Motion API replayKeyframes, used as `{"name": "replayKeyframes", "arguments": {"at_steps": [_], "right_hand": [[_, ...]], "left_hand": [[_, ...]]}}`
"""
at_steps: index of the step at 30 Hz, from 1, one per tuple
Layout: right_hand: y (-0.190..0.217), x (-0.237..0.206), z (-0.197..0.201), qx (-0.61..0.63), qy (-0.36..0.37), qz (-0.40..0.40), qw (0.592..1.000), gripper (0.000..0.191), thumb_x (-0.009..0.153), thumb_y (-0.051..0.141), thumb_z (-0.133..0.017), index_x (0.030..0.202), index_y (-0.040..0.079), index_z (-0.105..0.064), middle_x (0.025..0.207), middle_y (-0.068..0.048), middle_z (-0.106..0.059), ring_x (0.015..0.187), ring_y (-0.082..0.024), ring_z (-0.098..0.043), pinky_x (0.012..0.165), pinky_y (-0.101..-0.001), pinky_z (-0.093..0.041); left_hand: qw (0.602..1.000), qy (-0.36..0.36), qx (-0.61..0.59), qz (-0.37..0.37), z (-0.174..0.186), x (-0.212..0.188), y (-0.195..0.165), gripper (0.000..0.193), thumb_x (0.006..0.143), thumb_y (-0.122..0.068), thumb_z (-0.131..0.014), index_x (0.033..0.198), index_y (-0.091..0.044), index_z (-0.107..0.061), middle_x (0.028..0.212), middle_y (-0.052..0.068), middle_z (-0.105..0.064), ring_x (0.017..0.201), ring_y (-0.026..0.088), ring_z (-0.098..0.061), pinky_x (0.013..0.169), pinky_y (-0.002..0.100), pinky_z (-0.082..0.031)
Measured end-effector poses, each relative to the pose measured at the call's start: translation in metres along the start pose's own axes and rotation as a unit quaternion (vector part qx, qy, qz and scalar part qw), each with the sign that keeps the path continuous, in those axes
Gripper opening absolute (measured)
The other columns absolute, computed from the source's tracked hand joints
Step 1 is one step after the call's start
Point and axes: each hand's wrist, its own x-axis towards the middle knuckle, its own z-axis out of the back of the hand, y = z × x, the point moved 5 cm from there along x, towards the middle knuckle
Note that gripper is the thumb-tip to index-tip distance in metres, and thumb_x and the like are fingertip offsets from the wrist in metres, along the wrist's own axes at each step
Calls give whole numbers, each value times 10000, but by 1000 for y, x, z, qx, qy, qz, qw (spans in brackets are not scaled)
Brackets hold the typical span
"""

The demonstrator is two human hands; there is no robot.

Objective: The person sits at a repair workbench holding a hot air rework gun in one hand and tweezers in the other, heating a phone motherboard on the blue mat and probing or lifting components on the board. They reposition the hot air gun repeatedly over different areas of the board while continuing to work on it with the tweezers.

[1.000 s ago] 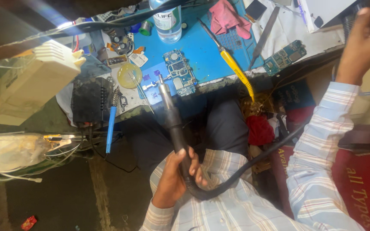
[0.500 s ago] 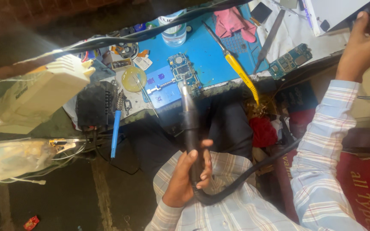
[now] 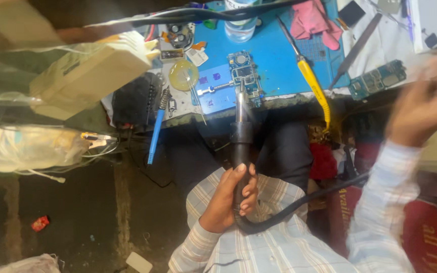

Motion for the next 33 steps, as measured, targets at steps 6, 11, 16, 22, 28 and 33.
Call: {"name": "replayKeyframes", "arguments": {"at_steps": [6, 11, 16, 22, 28, 33], "right_hand": [[195, -69, -33, 93, 238, 408, 876, 303, 993, 130, -675, 1291, 73, -696, 1333, -25, -644, 1204, -182, -582, 979, -353, -486], [198, -57, -39, 55, 231, 424, 874, 269, 1017, 187, -677, 1268, 94, -699, 1324, -8, -637, 1228, -172, -547, 966, -381, -437], [203, -59, -42, 30, 180, 510, 841, 229, 1031, 200, -637, 1241, 141, -705, 1292, 30, -660, 1211, -136, -582, 1001, -374, -423], [187, -43, -43, -4, 175, 549, 817, 266, 1003, 194, -644, 1248, 125, -719, 1257, -2, -696, 1139, -144, -608, 959, -329, -395], [193, -41, -55, -8, 185, 562, 806, 295, 973, 193, -645, 1242, 94, -714, 1232, -25, -699, 1114, -162, -632, 940, -326, -409], [198, -35, -57, 26, 183, 533, 826, 288, 1001, 198, -652, 1251, 64, -706, 1223, -40, -690, 1116, -190, -622, 931, -354, -409]], "left_hand": [[991, 18, 136, 8, -2, 4, -9, 446, 1109, -407, -459, 1049, 27, -542, 702, 103, -631, 537, 201, -639, 490, 306, -533], [955, 95, 276, 53, 3, -6, -18, 651, 1099, -554, -280, 1046, 24, -574, 791, 144, -693, 689, 252, -730, 670, 327, -592], [944, 153, 287, 63, -3, -7, -14, 794, 1130, -625, -221, 1016, 71, -584, 855, 165, -692, 758, 276, -735, 750, 358, -600], [845, -62, 497, -188, 7, -9, -37, 570, 1080, -491, -444, 1445, -63, -537, 936, 113, -690, 912, 268, -721, 891, 342, -595], [378, -17, 692, -615, -35, -22, -35, 431, 996, -372, -748, 1264, -117, -527, 1376, 133, -479, 1416, 325, -369, 1206, 524, -297], [402, 105, 623, -662, -54, -3, -33, 252, 927, -267, -869, 1053, -132, -698, 1255, 45, -678, 1336, 270, -542, 1226, 485, -311]]}}
